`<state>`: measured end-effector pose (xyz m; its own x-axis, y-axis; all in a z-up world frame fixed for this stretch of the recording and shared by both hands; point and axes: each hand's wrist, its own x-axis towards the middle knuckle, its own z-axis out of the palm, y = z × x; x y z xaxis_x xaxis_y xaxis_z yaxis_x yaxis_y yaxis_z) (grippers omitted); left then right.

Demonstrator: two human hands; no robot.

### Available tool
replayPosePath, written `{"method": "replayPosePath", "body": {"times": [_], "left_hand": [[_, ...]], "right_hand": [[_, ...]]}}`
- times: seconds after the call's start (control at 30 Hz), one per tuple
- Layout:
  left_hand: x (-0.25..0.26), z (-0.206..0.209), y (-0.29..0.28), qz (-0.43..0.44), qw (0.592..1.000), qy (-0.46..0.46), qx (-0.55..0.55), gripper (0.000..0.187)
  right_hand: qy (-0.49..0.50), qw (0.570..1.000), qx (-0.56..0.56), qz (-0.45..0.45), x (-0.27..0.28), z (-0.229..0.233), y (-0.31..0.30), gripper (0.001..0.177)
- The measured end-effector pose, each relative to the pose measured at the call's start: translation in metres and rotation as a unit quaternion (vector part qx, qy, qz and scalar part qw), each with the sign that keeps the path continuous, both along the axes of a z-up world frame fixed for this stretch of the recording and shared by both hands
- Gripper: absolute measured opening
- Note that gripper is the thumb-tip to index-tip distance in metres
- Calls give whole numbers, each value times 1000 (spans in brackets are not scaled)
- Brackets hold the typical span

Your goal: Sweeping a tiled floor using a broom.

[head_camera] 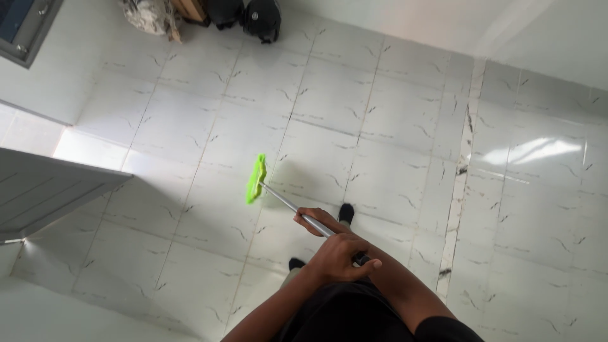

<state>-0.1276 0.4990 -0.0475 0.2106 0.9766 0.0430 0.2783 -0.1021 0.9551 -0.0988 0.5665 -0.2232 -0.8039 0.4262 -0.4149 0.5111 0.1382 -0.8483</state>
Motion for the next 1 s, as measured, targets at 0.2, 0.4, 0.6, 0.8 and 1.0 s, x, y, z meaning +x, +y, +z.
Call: {"method": "replayPosePath", "body": {"times": [0.2, 0.4, 0.6, 0.8, 1.0], "left_hand": [[-22, -6, 57, -4, 998, -51, 45, 62], [-20, -39, 94, 84, 988, -112, 68, 75], [-9, -104, 92, 165, 972, -135, 100, 75], [18, -113, 115, 108, 990, -41, 83, 66], [10, -80, 162, 65, 995, 79, 5, 48]], "right_hand": [[-13, 991, 119, 67, 27, 40, 76, 30], [-122, 975, 118, 139, 77, -11, 155, 16], [-108, 960, 234, 109, 108, -114, 168, 17], [-24, 996, -81, 22, 86, -190, 151, 29], [347, 906, 225, 90, 58, 7, 156, 34]]}}
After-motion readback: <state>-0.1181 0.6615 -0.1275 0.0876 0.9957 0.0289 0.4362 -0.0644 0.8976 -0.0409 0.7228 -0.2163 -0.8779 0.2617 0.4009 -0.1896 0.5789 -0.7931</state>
